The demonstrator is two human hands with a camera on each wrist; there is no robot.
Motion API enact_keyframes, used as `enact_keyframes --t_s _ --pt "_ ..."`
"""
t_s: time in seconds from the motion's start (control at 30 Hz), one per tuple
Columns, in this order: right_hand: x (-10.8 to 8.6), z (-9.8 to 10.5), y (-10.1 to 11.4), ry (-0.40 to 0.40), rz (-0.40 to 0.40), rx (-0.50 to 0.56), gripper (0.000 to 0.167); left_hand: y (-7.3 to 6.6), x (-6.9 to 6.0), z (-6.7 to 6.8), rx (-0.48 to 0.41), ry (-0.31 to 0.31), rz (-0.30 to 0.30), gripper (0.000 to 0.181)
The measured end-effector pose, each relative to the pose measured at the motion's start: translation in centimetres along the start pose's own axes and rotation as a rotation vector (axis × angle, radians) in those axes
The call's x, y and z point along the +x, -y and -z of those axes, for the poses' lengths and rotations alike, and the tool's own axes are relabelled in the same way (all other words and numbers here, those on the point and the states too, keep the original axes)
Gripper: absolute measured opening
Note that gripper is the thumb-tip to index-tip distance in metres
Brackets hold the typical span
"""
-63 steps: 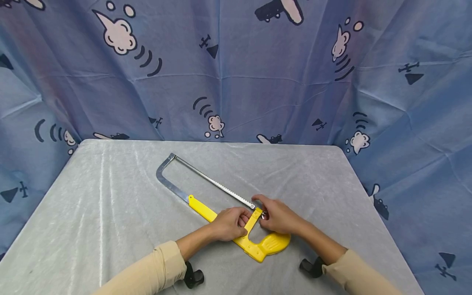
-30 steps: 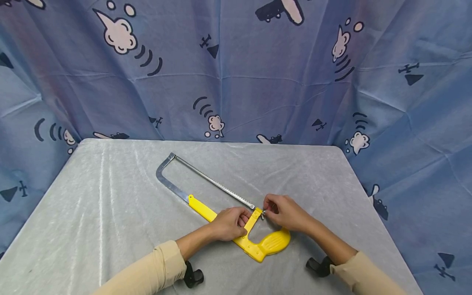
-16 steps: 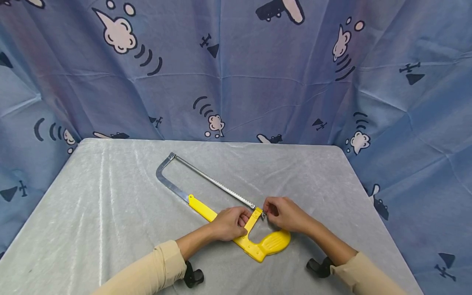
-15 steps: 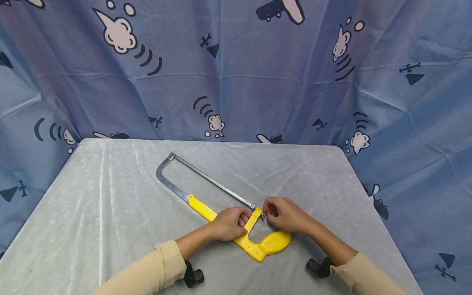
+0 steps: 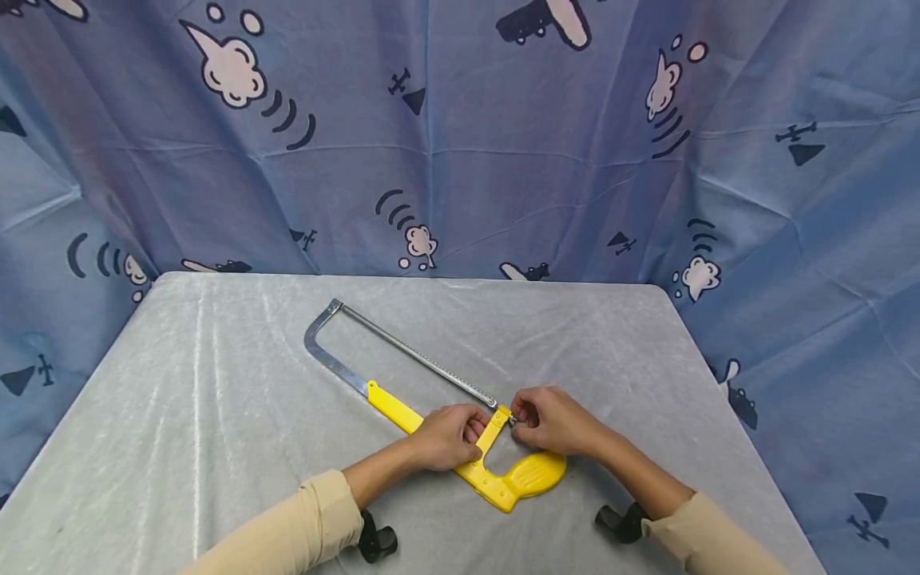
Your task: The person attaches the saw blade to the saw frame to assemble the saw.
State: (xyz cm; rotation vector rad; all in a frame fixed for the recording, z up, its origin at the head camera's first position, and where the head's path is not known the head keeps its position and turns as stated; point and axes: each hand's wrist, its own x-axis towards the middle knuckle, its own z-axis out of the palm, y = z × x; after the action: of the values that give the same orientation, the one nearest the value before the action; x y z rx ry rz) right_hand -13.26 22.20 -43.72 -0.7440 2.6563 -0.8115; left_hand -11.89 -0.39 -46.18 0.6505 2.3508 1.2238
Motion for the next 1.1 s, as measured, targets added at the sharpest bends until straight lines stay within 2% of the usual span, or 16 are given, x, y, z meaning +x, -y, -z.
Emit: enact_keyframes --t_s 0.27,0.6,0.93,1.0,1.1 --pt "0.0 0.1 -0.3 0.021 -0.008 0.083 0.004 -0.1 -0.1 0.0 0.001 -0.002 -0.002 0.031" --pt "0.2 0.5 -0.9 0.080 -0.027 0.188 0.011 -0.2 -0.1 0.1 -0.004 0.006 0.011 0.031" --pt "0.5 0.7 -1.1 0.115 -0.030 0.248 0.015 -0.2 -0.1 0.2 -0.004 0.006 0.011 0.031" --pt "0.5 0.7 -1.1 0.108 -0.039 0.246 0.014 -0.2 -0.1 0.2 -0.004 0.004 0.008 0.031" --pt "0.4 0.6 -1.0 0.054 -0.026 0.203 0.008 -0.1 -0.1 0.1 -0.009 0.003 0.005 0.031"
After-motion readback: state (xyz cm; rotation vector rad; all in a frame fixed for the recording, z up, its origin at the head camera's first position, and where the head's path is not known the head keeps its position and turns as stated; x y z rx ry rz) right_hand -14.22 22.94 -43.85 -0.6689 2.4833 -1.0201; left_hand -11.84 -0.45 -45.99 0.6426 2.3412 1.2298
